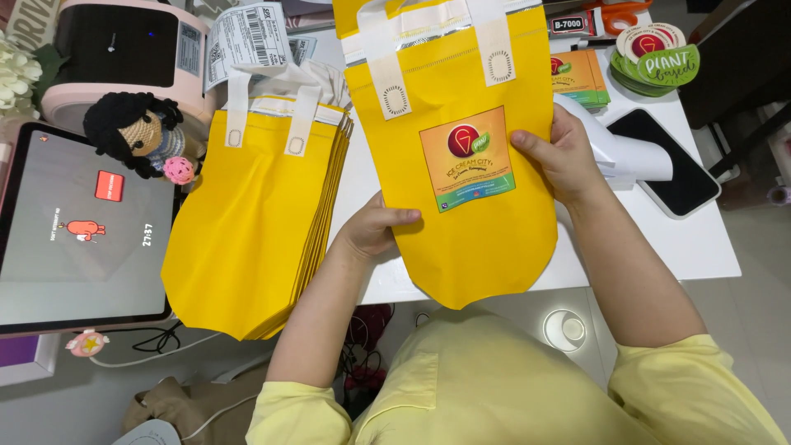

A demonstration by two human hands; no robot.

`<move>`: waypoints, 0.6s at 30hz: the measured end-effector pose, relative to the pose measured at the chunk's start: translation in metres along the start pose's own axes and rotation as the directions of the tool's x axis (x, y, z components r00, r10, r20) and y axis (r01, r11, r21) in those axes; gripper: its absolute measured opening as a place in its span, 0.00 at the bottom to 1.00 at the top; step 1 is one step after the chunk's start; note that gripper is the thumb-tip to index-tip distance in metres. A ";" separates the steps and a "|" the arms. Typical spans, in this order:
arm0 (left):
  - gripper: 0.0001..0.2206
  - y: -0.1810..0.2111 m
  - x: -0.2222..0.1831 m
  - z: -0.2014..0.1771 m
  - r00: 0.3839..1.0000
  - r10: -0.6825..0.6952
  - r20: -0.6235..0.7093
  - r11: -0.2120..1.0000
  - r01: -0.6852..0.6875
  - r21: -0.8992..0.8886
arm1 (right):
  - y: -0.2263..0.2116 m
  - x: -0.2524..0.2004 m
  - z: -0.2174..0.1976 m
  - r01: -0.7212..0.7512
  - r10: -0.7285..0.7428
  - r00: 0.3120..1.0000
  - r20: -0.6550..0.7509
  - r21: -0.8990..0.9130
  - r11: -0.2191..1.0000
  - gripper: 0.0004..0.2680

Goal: Assembling yellow gift bags by tying knots in the ribbon handles and applying decorative stickers.

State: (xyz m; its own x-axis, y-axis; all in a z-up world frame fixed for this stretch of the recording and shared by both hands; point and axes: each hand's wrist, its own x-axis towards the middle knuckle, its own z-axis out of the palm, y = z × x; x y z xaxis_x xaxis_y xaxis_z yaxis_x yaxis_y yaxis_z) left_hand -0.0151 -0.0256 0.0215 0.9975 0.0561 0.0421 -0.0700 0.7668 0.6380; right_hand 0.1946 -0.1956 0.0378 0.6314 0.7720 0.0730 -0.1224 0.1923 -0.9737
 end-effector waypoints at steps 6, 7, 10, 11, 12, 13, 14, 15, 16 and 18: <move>0.25 -0.013 -0.002 -0.010 0.999 0.028 0.040 0.987 -0.034 0.158 | 0.001 -0.009 0.030 -0.001 0.000 1.000 0.008 0.110 0.994 0.13; 0.26 -0.017 -0.003 -0.016 0.998 0.040 0.053 0.987 -0.048 0.153 | -0.007 -0.017 0.048 -0.046 0.041 0.999 0.031 0.196 0.979 0.12; 0.26 -0.006 -0.009 -0.009 0.997 0.045 0.062 0.986 -0.055 0.159 | 0.001 -0.018 0.059 -0.105 0.089 0.994 0.068 0.287 0.952 0.11; 0.26 0.002 -0.011 -0.003 0.997 0.047 0.058 0.983 -0.057 0.173 | 0.009 -0.014 0.056 -0.117 0.095 0.992 0.087 0.291 0.950 0.12; 0.26 0.008 -0.010 -0.003 0.997 0.050 0.060 0.983 -0.060 0.173 | 0.004 -0.011 0.047 -0.116 0.094 0.992 0.089 0.288 0.951 0.12; 0.26 0.015 -0.010 -0.003 0.996 0.081 -0.023 0.969 -0.073 0.236 | -0.001 -0.008 0.039 -0.126 0.096 0.988 0.119 0.275 0.953 0.15; 0.27 0.023 -0.009 -0.003 0.988 0.116 -0.104 0.951 -0.080 0.299 | -0.006 -0.004 0.031 -0.136 0.099 0.984 0.148 0.262 0.956 0.19; 0.27 0.023 -0.008 -0.013 0.987 0.122 -0.102 0.951 -0.086 0.298 | -0.008 -0.007 0.022 -0.134 0.097 0.984 0.151 0.257 0.957 0.19; 0.28 0.023 -0.006 -0.024 0.976 0.166 -0.138 0.945 -0.117 0.305 | -0.010 -0.010 0.014 -0.164 0.140 0.981 0.134 0.189 0.968 0.18; 0.28 0.024 -0.006 -0.020 0.960 0.213 -0.180 0.939 -0.151 0.309 | -0.004 -0.007 0.005 -0.202 0.188 0.975 0.119 0.116 0.973 0.20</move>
State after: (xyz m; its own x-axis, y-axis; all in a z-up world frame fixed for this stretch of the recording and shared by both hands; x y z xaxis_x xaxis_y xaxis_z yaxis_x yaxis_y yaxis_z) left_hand -0.0231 0.0058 0.0213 0.9423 0.3326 0.0377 -0.2149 0.5145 0.8301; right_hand 0.1869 -0.1990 0.0425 0.5013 0.8610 -0.0861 -0.3354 0.1016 -0.9366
